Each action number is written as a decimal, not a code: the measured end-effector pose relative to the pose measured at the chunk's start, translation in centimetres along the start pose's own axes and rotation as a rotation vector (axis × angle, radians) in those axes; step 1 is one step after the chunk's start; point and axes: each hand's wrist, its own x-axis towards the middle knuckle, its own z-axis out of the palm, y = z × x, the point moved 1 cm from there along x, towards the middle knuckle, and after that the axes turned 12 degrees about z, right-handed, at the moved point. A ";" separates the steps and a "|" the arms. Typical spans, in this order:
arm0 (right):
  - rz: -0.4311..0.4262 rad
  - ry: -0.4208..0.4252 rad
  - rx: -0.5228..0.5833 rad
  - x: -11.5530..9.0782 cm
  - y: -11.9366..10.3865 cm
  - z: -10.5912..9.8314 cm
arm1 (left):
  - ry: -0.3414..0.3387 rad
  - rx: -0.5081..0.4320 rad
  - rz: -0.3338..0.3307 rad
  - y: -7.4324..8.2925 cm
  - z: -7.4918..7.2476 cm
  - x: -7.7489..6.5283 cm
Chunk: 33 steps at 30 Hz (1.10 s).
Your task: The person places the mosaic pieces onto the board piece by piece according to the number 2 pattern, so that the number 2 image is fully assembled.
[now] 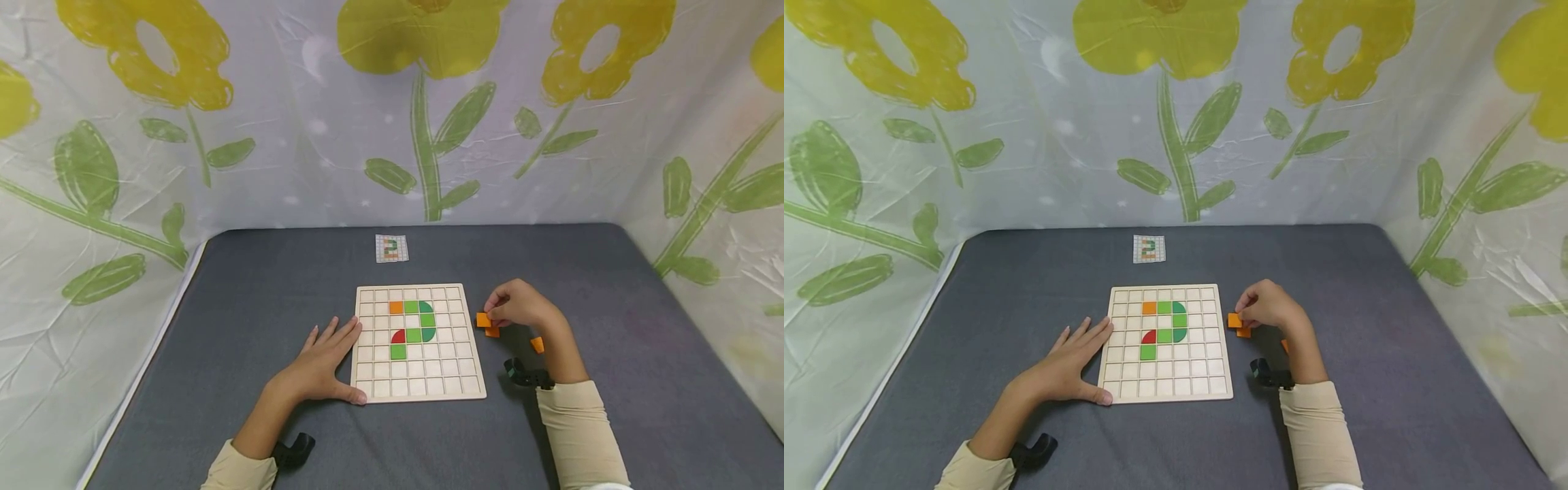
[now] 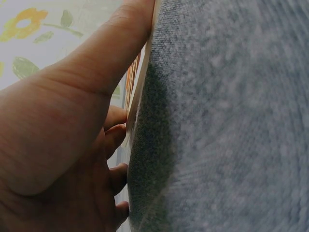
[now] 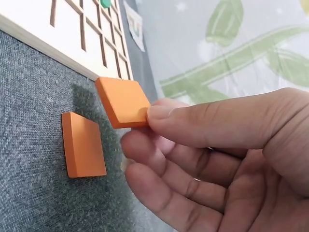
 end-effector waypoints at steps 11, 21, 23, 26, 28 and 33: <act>-0.029 -0.080 0.035 0.4 -0.2 0.4 | -0.006 -0.001 -0.007 0.1 0.0 0.0; -0.073 -0.213 0.069 1.0 -1.0 2.3 | -0.007 0.001 -0.004 -0.1 0.1 0.1; -0.084 -0.243 0.082 1.1 -1.2 2.8 | -0.007 0.002 -0.004 -0.2 0.1 0.1; -0.093 -0.274 0.099 1.2 -1.6 3.6 | -0.009 0.005 -0.008 -0.3 0.2 0.1; -0.112 -0.281 0.082 1.3 -2.0 4.1 | -0.009 0.002 -0.010 -0.2 0.2 0.1; -0.151 -0.307 0.045 1.2 -3.0 5.3 | -0.010 -0.006 -0.013 -0.2 0.2 0.1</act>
